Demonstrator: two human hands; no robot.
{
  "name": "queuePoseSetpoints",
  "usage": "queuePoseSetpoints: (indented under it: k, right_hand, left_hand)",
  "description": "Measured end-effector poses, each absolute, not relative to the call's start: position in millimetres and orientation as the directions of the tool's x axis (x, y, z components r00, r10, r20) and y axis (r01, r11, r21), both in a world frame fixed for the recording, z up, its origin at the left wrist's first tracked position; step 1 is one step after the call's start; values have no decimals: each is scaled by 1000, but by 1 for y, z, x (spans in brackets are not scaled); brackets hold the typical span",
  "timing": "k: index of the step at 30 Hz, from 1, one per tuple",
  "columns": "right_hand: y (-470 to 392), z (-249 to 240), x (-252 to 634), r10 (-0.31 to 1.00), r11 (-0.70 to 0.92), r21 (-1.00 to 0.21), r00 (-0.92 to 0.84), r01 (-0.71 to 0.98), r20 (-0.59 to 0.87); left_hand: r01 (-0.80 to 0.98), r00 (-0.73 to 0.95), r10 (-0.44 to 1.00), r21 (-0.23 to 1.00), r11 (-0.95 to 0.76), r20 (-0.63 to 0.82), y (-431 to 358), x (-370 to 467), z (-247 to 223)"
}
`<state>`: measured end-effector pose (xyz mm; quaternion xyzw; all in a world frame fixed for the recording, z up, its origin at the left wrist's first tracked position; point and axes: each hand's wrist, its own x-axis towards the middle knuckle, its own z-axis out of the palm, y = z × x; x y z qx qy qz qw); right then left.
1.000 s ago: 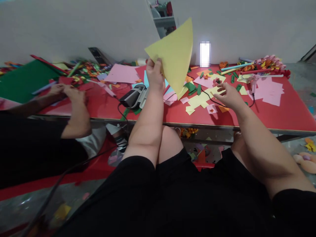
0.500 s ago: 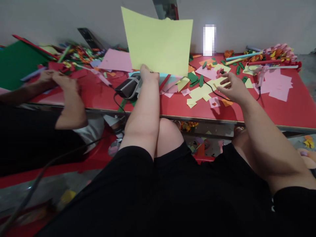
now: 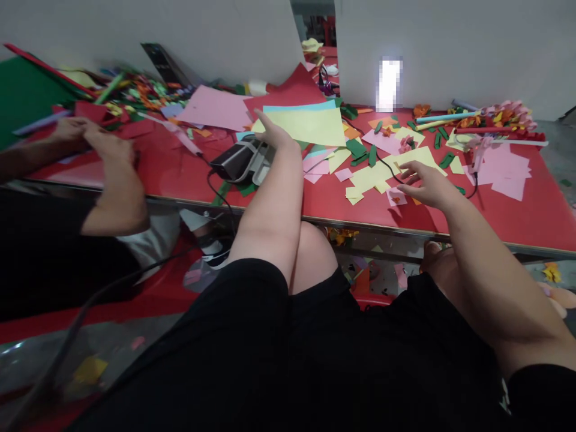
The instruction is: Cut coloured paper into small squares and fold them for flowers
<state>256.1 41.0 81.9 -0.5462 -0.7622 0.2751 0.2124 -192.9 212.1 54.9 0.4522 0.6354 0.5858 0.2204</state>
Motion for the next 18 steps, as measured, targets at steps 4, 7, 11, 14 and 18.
queuePoseSetpoints:
  k: [4, 7, 11, 14, 18]
  right_hand:
    - [39, 83, 255, 943, 269, -635, -331, 724, 22]
    - [41, 87, 256, 968, 207, -642, -251, 739, 22]
    - [47, 89, 260, 994, 98, -640, -111, 762, 21]
    - [50, 87, 261, 996, 91, -630, -86, 771, 39]
    - [47, 88, 264, 991, 130, -645, -127, 754, 50]
  left_hand:
    - [388, -817, 464, 921, 2, 343, 201, -196, 68]
    - [555, -656, 547, 824, -117, 520, 185, -172, 66]
    - [683, -40, 922, 684, -256, 385, 160, -92, 51]
    - [800, 85, 983, 577, -165, 163, 148, -31, 44]
    - [851, 3, 995, 523, -55, 99, 148, 6, 39]
